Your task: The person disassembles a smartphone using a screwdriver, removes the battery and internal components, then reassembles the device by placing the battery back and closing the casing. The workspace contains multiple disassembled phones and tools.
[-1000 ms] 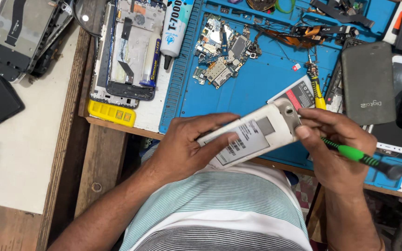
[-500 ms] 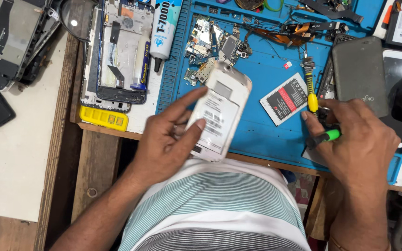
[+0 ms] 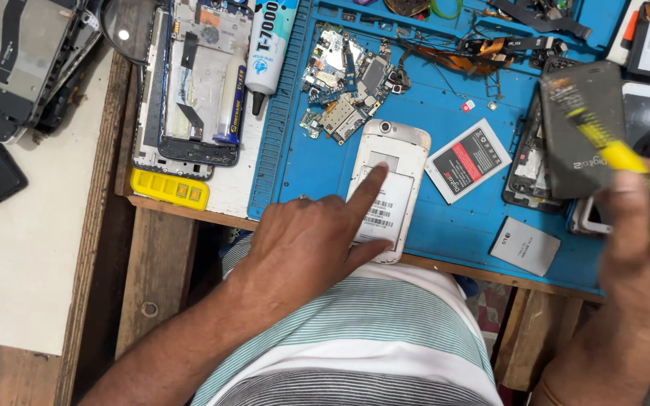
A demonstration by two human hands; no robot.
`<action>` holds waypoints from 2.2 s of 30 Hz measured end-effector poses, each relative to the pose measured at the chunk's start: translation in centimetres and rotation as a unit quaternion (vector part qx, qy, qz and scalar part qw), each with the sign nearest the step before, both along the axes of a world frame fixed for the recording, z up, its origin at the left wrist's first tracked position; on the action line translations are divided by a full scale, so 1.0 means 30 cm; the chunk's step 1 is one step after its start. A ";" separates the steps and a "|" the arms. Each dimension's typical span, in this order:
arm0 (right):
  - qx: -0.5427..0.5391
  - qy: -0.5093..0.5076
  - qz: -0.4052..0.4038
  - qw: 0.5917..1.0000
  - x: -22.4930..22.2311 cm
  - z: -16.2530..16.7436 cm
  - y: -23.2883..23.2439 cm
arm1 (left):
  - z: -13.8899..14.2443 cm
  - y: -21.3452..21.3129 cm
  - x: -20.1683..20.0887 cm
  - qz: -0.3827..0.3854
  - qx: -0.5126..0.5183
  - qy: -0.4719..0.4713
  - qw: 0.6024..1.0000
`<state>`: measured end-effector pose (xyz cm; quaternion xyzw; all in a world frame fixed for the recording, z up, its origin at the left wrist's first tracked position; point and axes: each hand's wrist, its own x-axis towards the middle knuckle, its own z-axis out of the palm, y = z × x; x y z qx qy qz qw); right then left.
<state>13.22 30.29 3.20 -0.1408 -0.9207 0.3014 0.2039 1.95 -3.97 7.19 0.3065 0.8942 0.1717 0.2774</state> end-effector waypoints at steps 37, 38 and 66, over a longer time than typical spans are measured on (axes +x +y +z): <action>-0.260 0.135 -0.055 0.955 0.114 -0.243 0.263 | 0.002 -0.049 -0.069 -0.162 0.174 0.110 0.965; -0.270 0.138 -0.054 0.952 0.116 -0.253 0.261 | -0.015 -0.057 -0.071 -0.164 0.192 0.113 0.961; -0.420 0.084 0.093 0.899 -0.086 0.058 -0.289 | -0.150 0.025 -0.015 -0.023 0.411 0.080 0.908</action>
